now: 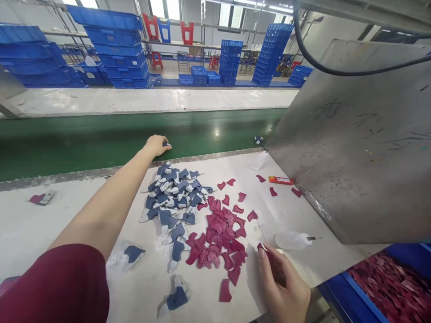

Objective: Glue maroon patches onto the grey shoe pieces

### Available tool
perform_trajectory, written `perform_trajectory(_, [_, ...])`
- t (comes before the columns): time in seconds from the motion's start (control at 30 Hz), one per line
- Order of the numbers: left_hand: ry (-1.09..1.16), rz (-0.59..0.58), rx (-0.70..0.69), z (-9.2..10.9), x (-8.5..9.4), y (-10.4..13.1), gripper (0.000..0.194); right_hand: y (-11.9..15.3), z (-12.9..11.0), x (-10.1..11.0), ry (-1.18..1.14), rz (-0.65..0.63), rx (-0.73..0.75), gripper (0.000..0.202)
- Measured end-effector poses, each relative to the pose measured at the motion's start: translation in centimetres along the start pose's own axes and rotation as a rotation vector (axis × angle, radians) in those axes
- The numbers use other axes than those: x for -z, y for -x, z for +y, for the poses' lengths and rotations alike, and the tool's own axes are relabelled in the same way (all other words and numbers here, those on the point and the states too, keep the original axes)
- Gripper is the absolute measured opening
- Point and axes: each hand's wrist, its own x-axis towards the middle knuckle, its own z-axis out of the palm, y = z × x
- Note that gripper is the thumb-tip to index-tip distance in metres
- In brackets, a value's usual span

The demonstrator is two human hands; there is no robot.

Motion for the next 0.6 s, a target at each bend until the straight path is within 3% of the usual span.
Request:
perform_trajectory(0.1, [0.018,0.009,-0.03,0.3,0.3,1.3,0.036,0.1,0.2,0.1,-0.021,-0.004,0.04,0.023])
perform_trajectory(0.2, [0.045,0.026,-0.102,1.0,1.7,4.7,0.053,0.3,0.6,-0.1,-0.023,0.024,0.049,0.029])
perform_trajectory(0.4, [0.133,-0.011,-0.32,1.9,2.8,16.2,0.033,0.6,1.0,-0.4,-0.091,0.09,-0.043,0.026])
perform_trajectory(0.6, [0.087,0.291,-0.338,3.5,1.6,28.0,0.036,0.2,0.4,0.5,-0.273,-0.063,-0.037,0.023])
